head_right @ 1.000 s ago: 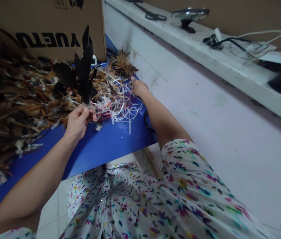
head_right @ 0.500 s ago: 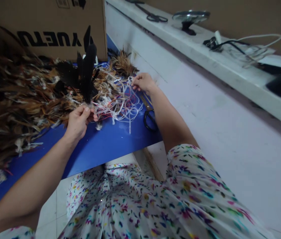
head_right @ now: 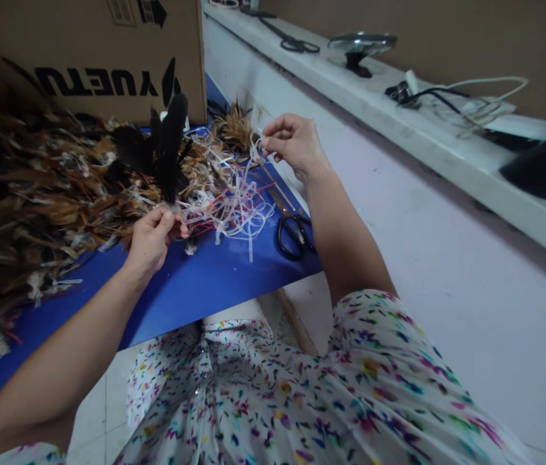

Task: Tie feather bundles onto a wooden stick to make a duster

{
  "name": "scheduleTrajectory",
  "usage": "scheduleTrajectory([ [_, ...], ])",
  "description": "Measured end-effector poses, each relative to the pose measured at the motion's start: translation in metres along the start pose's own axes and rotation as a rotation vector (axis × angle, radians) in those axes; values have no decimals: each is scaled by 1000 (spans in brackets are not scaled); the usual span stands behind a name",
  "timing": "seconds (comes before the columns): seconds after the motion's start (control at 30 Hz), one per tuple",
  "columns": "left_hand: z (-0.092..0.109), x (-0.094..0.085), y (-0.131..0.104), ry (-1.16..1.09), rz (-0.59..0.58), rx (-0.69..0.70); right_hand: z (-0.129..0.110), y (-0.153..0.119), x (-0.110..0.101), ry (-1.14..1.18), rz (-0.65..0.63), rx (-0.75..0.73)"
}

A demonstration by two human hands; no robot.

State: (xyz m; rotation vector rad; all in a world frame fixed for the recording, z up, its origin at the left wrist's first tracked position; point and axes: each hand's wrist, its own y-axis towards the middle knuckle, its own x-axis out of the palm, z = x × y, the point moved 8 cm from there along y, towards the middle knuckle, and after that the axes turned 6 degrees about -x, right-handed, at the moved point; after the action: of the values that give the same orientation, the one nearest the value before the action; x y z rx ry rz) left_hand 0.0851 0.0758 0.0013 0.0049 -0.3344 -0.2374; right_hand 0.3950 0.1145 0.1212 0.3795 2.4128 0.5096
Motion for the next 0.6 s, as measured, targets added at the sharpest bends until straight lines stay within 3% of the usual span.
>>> scheduleTrajectory([
  [0.37, 0, 0, 1, 45, -13, 34, -62, -17, -13, 169, 84, -223],
  [0.5, 1, 0, 1, 54, -28, 46, -72, -25, -7, 236, 47, -303],
  [0.6, 0, 0, 2, 61, -21, 48, -73, -35, 10, 191, -45, -351],
])
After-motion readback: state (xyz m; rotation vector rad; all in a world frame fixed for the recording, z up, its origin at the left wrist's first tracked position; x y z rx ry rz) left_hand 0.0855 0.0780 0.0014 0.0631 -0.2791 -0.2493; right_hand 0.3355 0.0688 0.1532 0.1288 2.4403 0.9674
